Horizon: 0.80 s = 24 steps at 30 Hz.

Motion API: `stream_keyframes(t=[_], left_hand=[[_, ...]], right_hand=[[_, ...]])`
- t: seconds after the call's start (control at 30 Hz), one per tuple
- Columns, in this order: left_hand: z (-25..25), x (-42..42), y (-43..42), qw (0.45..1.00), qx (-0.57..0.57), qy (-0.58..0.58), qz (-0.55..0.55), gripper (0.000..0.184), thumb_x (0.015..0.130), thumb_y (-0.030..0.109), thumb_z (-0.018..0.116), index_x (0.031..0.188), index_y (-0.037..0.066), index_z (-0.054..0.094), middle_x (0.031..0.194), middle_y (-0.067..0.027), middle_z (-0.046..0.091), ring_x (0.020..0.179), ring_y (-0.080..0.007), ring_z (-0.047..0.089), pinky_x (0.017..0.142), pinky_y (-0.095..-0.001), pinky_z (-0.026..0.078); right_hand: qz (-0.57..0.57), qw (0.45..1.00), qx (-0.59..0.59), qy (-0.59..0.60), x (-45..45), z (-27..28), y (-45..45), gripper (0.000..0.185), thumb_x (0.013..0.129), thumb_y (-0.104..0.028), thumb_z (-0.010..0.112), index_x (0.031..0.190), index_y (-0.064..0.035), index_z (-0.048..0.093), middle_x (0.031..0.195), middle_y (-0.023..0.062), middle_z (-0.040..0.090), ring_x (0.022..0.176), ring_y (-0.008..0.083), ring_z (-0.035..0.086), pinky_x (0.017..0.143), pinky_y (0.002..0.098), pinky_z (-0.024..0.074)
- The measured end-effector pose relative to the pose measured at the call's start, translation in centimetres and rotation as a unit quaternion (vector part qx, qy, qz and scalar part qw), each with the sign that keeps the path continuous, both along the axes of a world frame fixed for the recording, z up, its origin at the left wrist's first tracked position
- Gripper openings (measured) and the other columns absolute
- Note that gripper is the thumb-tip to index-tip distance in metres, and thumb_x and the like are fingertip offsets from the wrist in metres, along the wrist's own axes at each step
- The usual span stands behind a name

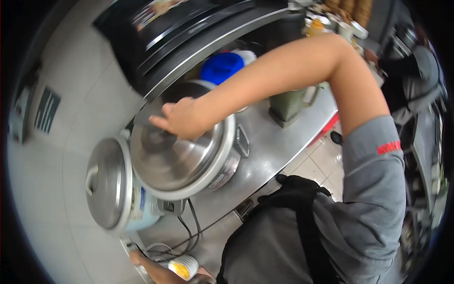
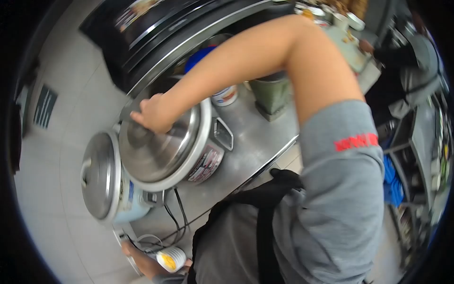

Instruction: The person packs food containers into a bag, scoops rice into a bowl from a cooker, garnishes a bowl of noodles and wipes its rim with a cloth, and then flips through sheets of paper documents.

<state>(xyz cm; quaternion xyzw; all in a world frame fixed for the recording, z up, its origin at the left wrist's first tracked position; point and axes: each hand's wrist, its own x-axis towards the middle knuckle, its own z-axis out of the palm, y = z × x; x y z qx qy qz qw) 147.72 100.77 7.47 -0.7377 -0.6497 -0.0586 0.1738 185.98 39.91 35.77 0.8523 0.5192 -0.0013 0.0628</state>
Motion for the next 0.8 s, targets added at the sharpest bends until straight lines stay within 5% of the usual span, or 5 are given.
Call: stream_keyframes(t=[0.53, 0.63, 0.7, 0.73, 0.8], left_hand=[[2.3, 0.4, -4.3, 0.955, -0.214, -0.186, -0.084, 0.037, 0.083, 0.042, 0.052, 0.09, 0.008, 0.067, 0.094, -0.0116, 0.066, 0.084, -0.0278, 0.064, 0.067, -0.0423, 0.051], [5.5, 0.5, -3.5, 0.962, -0.198, -0.161, -0.098, 0.04, 0.082, 0.044, 0.053, 0.091, 0.008, 0.067, 0.094, -0.012, 0.066, 0.084, -0.028, 0.064, 0.067, -0.0424, 0.051], [6.1, 0.3, -2.8, 0.988, -0.05, -0.089, -0.115, 0.05, 0.074, 0.051, 0.061, 0.091, 0.005, 0.065, 0.089, -0.0149, 0.065, 0.082, -0.0302, 0.063, 0.069, -0.0444, 0.049], [6.9, 0.7, -3.0, 0.989, -0.025, -0.071, -0.129, 0.046, 0.073, 0.048, 0.063, 0.088, 0.005, 0.065, 0.087, -0.0142, 0.065, 0.083, -0.0309, 0.062, 0.071, -0.0437, 0.048], [6.9, 1.1, 0.5, 0.981, 0.086, 0.038, -0.172, 0.037, 0.078, 0.042, 0.059, 0.082, 0.005, 0.065, 0.082, -0.0135, 0.064, 0.075, -0.0298, 0.061, 0.064, -0.0412, 0.047]], right_hand=[[-0.07, 0.995, 0.05, 0.051, 1.4, -2.2, 1.7, 0.087, 0.079, -0.031, 0.061, 0.145, -0.0194, 0.005, 0.128, 0.027, 0.033, 0.089, 0.0349, 0.06, 0.071, 0.0431, 0.0507], [-0.061, 0.956, 0.147, 0.247, 3.2, -2.3, 2.1, 0.079, 0.074, -0.036, 0.065, 0.137, -0.0239, 0.018, 0.13, 0.0266, 0.029, 0.077, 0.0291, 0.06, 0.058, 0.0362, 0.056], [-0.04, 0.947, 0.17, 0.27, 4.0, -1.6, 2.5, 0.058, 0.071, -0.029, 0.066, 0.121, -0.0096, 0.043, 0.104, 0.0193, 0.055, 0.072, 0.0259, 0.062, 0.046, 0.035, 0.0535], [-0.008, 0.965, 0.121, 0.233, 4.9, -2.0, 3.5, 0.069, 0.076, -0.03, 0.061, 0.135, -0.007, 0.032, 0.102, 0.0252, 0.059, 0.093, 0.0349, 0.061, 0.074, 0.0408, 0.0512], [0.0, 0.97, 0.134, 0.202, 4.9, -1.7, 3.2, 0.079, 0.073, -0.03, 0.063, 0.139, -0.007, 0.026, 0.11, 0.0257, 0.057, 0.105, 0.036, 0.055, 0.088, 0.0406, 0.0447]])
